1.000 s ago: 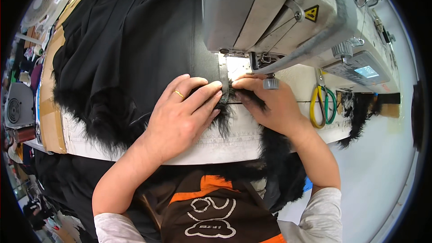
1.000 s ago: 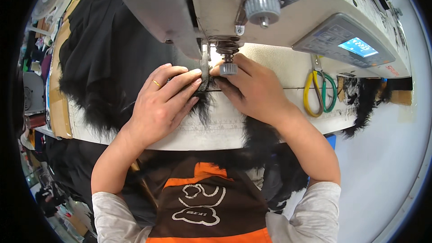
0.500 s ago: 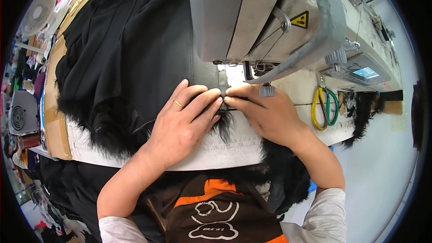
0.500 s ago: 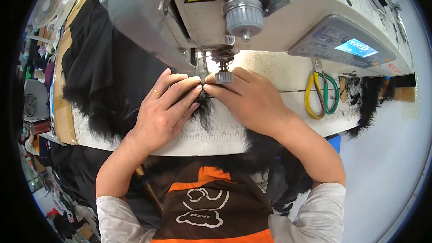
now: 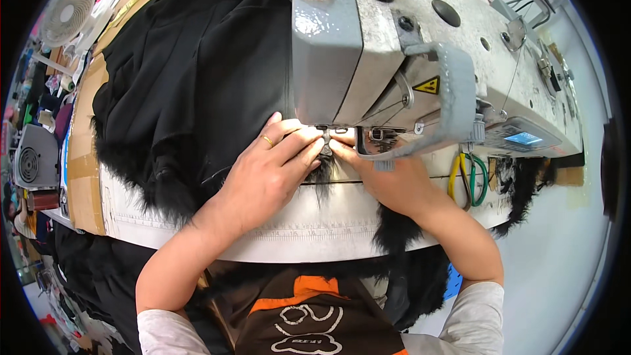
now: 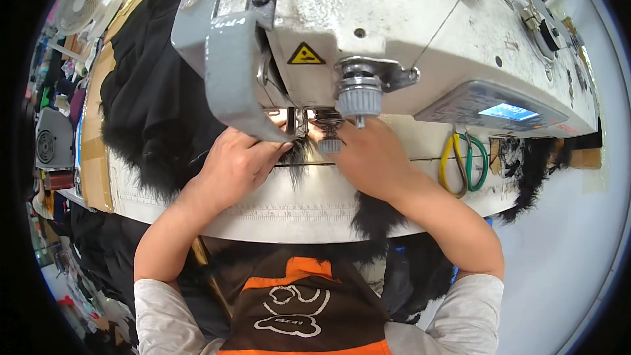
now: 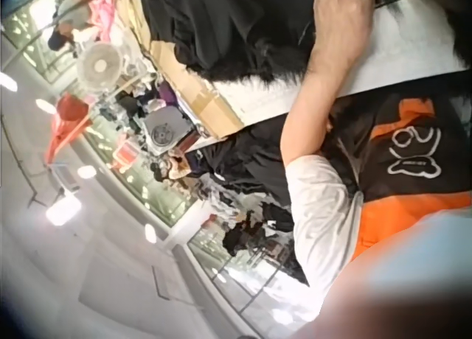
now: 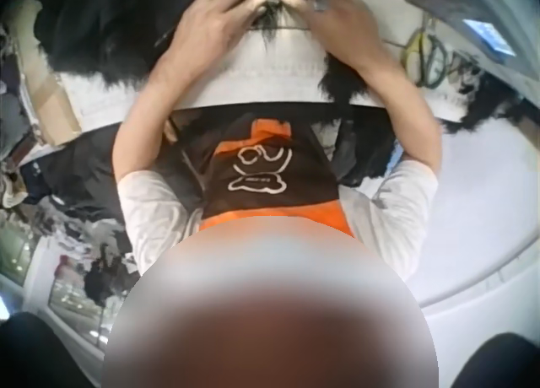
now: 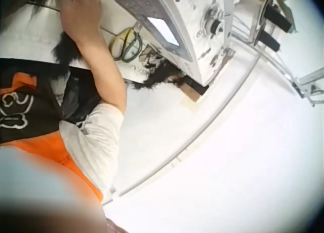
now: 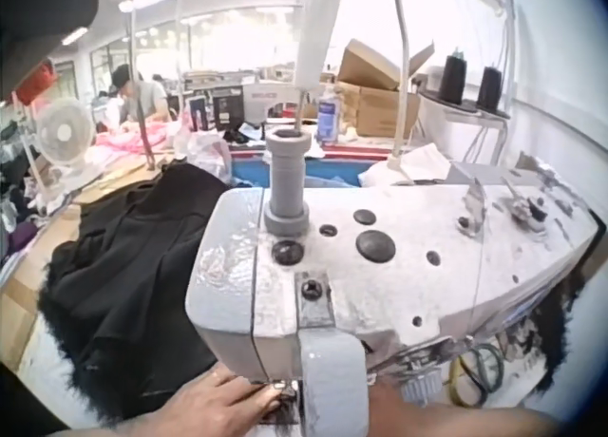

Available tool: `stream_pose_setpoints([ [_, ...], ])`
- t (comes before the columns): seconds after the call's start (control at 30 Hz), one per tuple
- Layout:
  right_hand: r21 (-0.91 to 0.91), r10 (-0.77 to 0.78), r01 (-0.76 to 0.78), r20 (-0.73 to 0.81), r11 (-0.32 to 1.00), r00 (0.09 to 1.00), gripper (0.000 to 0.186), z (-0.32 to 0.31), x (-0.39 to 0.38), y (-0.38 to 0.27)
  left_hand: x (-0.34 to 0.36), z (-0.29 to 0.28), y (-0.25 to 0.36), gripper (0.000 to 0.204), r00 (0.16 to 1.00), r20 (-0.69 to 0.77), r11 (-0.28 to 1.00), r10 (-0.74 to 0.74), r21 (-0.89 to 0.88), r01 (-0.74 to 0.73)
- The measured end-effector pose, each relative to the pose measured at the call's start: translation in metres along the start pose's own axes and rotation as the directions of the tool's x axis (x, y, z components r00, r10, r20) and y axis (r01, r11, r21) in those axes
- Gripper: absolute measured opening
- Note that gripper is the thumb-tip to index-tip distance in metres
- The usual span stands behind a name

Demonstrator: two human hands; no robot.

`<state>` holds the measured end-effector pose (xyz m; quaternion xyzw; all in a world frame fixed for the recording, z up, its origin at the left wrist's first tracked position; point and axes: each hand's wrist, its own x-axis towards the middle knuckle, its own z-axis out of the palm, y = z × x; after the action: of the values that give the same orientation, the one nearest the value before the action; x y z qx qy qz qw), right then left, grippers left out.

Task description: Sewing a fur trim onto the edge of a black garment using an industrial sewing machine.

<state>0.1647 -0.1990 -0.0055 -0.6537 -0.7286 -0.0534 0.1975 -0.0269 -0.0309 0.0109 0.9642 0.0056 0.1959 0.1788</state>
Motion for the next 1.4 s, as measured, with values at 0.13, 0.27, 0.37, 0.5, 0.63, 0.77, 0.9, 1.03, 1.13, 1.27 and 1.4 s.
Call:
stream_pose_setpoints([
  [0.13, -0.140, 0.170, -0.137, 0.258, 0.981, 0.951, 0.035, 0.007, -0.003, 0.005, 0.006, 0.001, -0.006, 0.031, 0.999, 0.012, 0.999, -0.031, -0.008, 0.031],
  [0.27, -0.180, 0.239, -0.193, 0.286, 0.965, 0.928, 0.033, 0.009, -0.002, 0.004, 0.005, 0.003, -0.008, 0.027, 0.999, -0.001, 0.999, -0.049, -0.012, 0.049],
  [0.37, -0.297, 0.065, 0.001, 0.212, 0.955, 0.975, 0.031, 0.012, -0.006, 0.012, 0.007, 0.006, -0.007, 0.024, 0.998, -0.022, 0.999, -0.052, -0.008, 0.052],
  [0.5, -0.265, 0.076, -0.027, 0.177, 0.964, 0.981, 0.042, 0.001, 0.000, 0.003, 0.007, 0.003, -0.007, 0.022, 0.998, -0.020, 0.998, -0.060, -0.004, 0.059],
  [0.63, -0.320, 0.094, -0.023, 0.207, 0.947, 0.974, 0.048, 0.002, 0.000, -0.002, 0.004, 0.004, -0.010, 0.023, 0.999, -0.040, 0.999, -0.035, -0.010, 0.035],
  [0.77, 0.034, 0.210, -0.214, 0.080, 0.976, 0.974, 0.044, 0.008, 0.000, 0.000, 0.005, 0.003, -0.010, 0.024, 0.998, -0.046, 0.999, -0.035, -0.011, 0.034],
  [0.9, -0.166, 0.174, -0.148, 0.149, 0.975, 0.973, 0.043, 0.011, -0.003, 0.004, 0.007, 0.002, -0.012, 0.021, 0.998, -0.060, 0.999, -0.030, 0.019, 0.031],
  [1.03, -0.198, 0.133, -0.105, 0.136, 0.975, 0.982, 0.044, 0.013, -0.001, 0.007, 0.006, 0.010, -0.012, 0.019, 0.995, -0.082, 0.999, -0.051, 0.008, 0.052],
  [1.13, -0.175, 0.133, -0.104, 0.165, 0.979, 0.977, 0.043, 0.011, -0.003, 0.007, 0.006, 0.009, -0.012, 0.018, 0.995, -0.083, 0.998, -0.063, 0.007, 0.064],
  [1.27, -0.040, 0.184, -0.180, 0.168, 0.983, 0.969, 0.046, 0.017, -0.009, 0.015, 0.008, 0.003, -0.010, 0.016, 0.995, -0.053, 0.996, -0.086, -0.017, 0.085],
  [1.4, -0.054, 0.282, -0.278, 0.280, 0.959, 0.918, 0.040, 0.014, -0.014, 0.020, 0.006, 0.006, -0.014, 0.016, 0.992, -0.090, 0.995, -0.090, -0.058, 0.085],
])
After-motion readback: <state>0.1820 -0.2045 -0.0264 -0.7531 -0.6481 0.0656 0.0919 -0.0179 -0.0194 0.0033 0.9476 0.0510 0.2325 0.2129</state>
